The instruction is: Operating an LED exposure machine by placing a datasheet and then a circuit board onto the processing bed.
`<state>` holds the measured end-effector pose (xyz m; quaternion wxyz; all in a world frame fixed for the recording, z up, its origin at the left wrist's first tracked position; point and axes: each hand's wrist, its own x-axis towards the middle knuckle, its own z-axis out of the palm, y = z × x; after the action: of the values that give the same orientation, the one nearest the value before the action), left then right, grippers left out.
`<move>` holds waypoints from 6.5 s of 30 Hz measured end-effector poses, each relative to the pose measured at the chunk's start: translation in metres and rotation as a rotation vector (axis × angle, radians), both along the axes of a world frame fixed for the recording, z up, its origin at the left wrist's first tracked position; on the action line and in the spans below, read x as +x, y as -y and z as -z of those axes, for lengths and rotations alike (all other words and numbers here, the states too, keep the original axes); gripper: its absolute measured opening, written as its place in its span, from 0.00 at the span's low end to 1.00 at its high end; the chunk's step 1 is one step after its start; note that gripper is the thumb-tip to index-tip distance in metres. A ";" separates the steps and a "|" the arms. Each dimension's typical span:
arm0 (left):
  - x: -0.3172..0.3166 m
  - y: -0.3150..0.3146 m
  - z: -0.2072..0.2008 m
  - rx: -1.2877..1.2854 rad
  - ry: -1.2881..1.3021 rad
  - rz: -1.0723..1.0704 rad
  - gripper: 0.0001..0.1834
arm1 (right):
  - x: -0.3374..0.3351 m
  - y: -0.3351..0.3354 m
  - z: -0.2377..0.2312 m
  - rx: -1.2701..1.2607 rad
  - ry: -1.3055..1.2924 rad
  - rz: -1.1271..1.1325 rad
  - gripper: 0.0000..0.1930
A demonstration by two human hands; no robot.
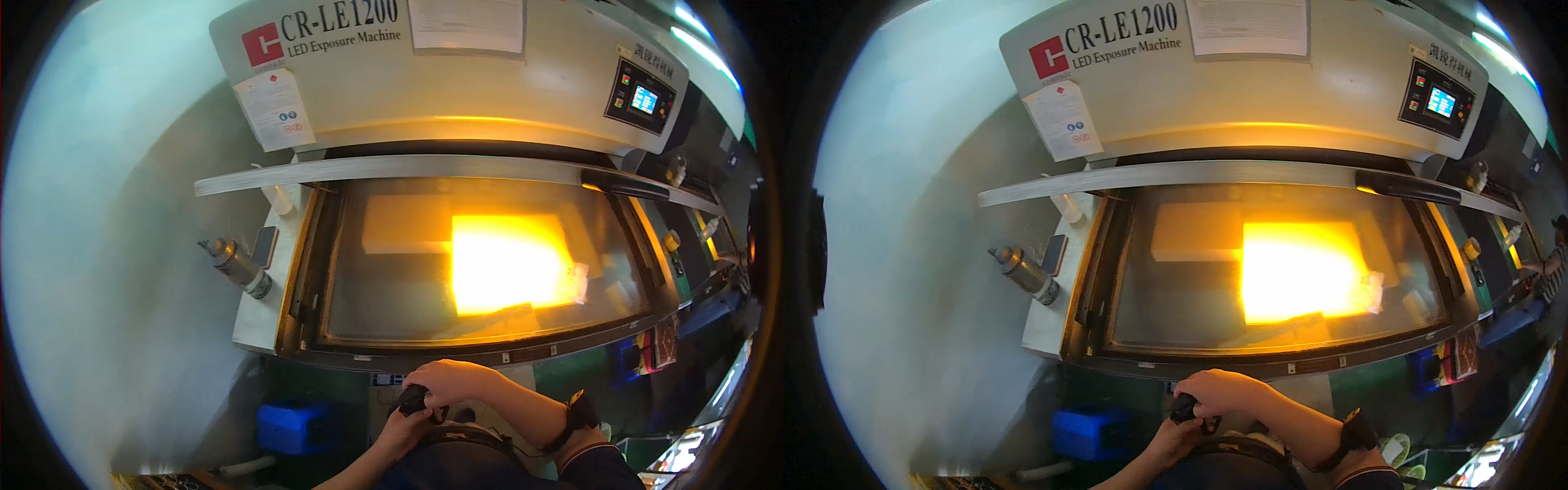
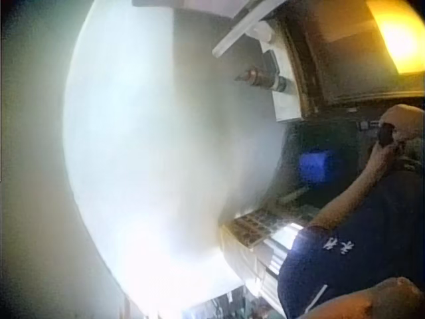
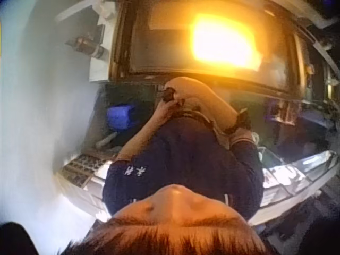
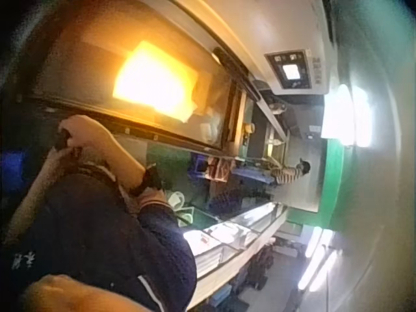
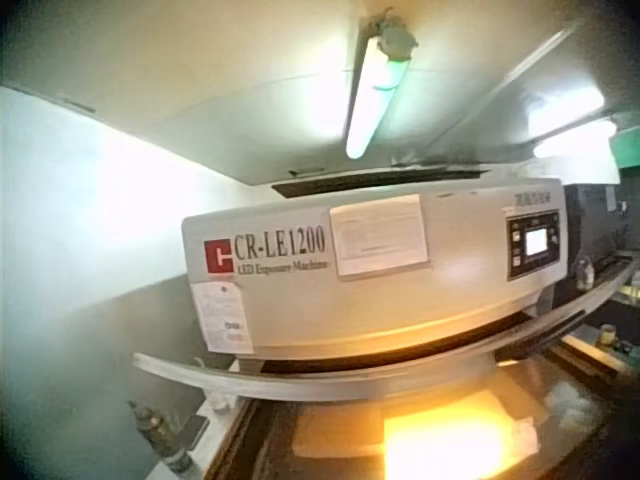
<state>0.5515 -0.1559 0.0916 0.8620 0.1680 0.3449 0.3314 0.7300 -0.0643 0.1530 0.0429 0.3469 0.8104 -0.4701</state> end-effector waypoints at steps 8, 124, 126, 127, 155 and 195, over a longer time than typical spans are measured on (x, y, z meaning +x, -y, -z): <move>0.038 -0.010 0.025 -0.044 0.160 -0.247 0.07 | 0.035 0.043 0.007 0.313 -0.234 0.725 0.20; 0.138 -0.214 -0.103 0.289 0.342 -1.220 0.10 | 0.083 0.117 -0.027 -0.592 -0.656 0.435 0.17; 0.130 -0.227 -0.070 0.899 -0.475 -1.365 0.11 | 0.060 0.118 -0.047 -0.308 -0.570 0.281 0.19; 0.145 -0.223 -0.055 1.168 -0.880 -1.322 0.11 | 0.056 0.112 -0.057 -0.200 -0.521 0.264 0.19; -0.040 -0.278 0.041 0.026 -0.171 -1.050 0.15 | -0.078 0.052 0.014 -0.741 -0.809 0.342 0.10; 0.064 -0.320 0.073 0.059 -0.369 -0.673 0.16 | -0.021 -0.010 -0.004 -0.931 -0.922 0.344 0.14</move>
<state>0.6155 0.1643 0.0188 0.6233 0.1273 0.5203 0.5697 0.7089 -0.0538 0.1574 -0.2379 0.1803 0.3919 -0.8702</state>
